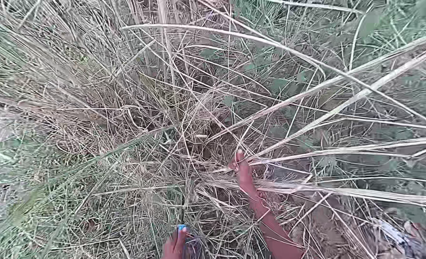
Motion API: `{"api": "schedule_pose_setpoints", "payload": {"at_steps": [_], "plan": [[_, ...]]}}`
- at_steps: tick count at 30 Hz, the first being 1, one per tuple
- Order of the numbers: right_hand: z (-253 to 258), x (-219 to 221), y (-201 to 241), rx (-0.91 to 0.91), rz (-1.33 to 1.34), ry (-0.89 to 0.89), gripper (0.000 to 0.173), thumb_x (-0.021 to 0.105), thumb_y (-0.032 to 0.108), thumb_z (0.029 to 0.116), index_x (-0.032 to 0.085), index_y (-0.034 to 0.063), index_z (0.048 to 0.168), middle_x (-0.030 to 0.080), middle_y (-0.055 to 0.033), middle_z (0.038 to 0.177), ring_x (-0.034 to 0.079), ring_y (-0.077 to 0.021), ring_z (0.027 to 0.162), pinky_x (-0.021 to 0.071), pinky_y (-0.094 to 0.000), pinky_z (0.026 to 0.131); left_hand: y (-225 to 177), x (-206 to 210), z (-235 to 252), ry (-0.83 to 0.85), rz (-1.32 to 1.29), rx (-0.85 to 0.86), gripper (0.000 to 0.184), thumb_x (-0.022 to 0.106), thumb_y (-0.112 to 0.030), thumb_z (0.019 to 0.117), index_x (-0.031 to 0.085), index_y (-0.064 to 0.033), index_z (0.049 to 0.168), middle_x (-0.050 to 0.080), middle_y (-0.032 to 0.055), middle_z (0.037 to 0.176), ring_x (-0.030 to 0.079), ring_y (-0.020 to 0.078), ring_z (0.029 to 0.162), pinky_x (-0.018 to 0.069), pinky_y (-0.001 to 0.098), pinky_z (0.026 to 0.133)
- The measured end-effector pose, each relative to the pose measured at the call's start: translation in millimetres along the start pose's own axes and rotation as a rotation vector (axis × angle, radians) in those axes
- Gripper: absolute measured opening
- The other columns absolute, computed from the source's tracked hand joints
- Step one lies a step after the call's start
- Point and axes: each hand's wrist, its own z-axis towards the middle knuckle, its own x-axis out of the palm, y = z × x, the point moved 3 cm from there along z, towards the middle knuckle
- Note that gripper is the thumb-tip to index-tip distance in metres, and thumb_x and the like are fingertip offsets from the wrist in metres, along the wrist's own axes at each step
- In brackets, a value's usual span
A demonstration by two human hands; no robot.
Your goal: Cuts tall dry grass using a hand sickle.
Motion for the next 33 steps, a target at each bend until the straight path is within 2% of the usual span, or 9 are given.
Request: {"api": "schedule_pose_setpoints", "payload": {"at_steps": [4,9,11,15,18,23,24,28,33], "plan": [[-3,-4,3,-0.060,-0.023,0.042,0.044,0.030,0.008,0.1055,0.049,0.0182,0.067,0.046,0.0133,0.053,0.043,0.0025,0.047,0.0389,-0.0149,0.051,-51,-13,49,0.072,-0.027,-0.064,0.041,0.035,-0.031,0.1135,0.056,0.0040,0.116,0.056,0.0072,0.078,0.056,0.0134,0.058,0.0527,0.0308,0.058],[-36,8,8,-0.097,0.023,0.056,0.043,0.032,0.008,0.1043,0.052,0.0191,0.069,0.048,0.0146,0.052,0.046,0.0033,0.048,0.0421,-0.0154,0.054,42,16,22,-0.070,-0.016,0.174,0.051,0.035,-0.030,0.1102,0.061,0.0132,0.120,0.066,0.0217,0.087,0.064,0.0283,0.074,0.0541,0.0513,0.076],[-62,6,14,-0.148,0.050,0.106,0.043,0.030,0.010,0.1045,0.052,0.0218,0.070,0.050,0.0162,0.055,0.049,0.0040,0.052,0.0443,-0.0160,0.059,76,32,12,-0.128,-0.110,0.240,0.051,0.034,-0.028,0.1070,0.060,0.0138,0.120,0.066,0.0174,0.085,0.064,0.0203,0.072,0.0558,0.0443,0.074],[-102,1,21,-0.275,0.097,0.052,0.038,0.051,0.024,0.1018,0.063,0.0275,0.067,0.058,0.0163,0.057,0.055,0.0042,0.055,0.0476,-0.0159,0.060,46,42,-1,-0.063,-0.246,0.105,0.047,0.034,-0.021,0.1101,0.053,0.0169,0.130,0.065,0.0223,0.094,0.063,0.0227,0.081,0.0536,0.0452,0.085],[-135,-4,24,-0.289,0.006,-0.028,0.028,0.059,0.044,0.1008,0.070,0.0291,0.079,0.064,0.0165,0.065,0.059,0.0057,0.060,0.0495,-0.0126,0.061,34,37,31,-0.056,-0.309,0.129,0.041,0.032,-0.025,0.1098,0.057,0.0067,0.113,0.058,0.0016,0.066,0.059,0.0087,0.053,0.0558,0.0294,0.057],[-163,-7,27,-0.303,-0.061,-0.143,0.029,0.052,0.042,0.1054,0.074,0.0288,0.091,0.071,0.0141,0.078,0.067,0.0022,0.073,0.0563,-0.0152,0.071,5,31,59,-0.138,-0.207,0.096,0.040,0.039,-0.022,0.1111,0.059,0.0120,0.121,0.062,0.0209,0.097,0.059,0.0223,0.084,0.0500,0.0429,0.082],[-165,-10,25,-0.314,-0.098,-0.149,0.030,0.048,0.040,0.1072,0.071,0.0281,0.092,0.070,0.0149,0.079,0.067,0.0015,0.076,0.0561,-0.0174,0.076,10,34,62,-0.157,-0.189,0.124,0.039,0.039,-0.024,0.1101,0.060,0.0083,0.115,0.060,0.0148,0.091,0.059,0.0171,0.079,0.0516,0.0379,0.077],[-169,-25,12,-0.201,-0.213,-0.385,0.019,0.037,0.002,0.0963,0.055,0.0049,0.103,0.066,0.0069,0.089,0.068,0.0005,0.086,0.0572,-0.0172,0.082,22,34,73,-0.111,-0.245,0.184,0.040,0.039,-0.025,0.1081,0.062,0.0064,0.111,0.059,0.0086,0.081,0.058,0.0139,0.068,0.0532,0.0360,0.067],[-155,-44,17,0.182,-0.311,-0.578,0.035,0.036,0.012,0.1069,0.043,-0.0062,0.136,0.054,-0.0135,0.122,0.057,-0.0125,0.107,0.0494,-0.0282,0.090,19,31,71,-0.083,-0.257,0.188,0.039,0.036,-0.024,0.1094,0.060,0.0075,0.114,0.058,0.0062,0.079,0.056,0.0108,0.065,0.0521,0.0327,0.066]]}}
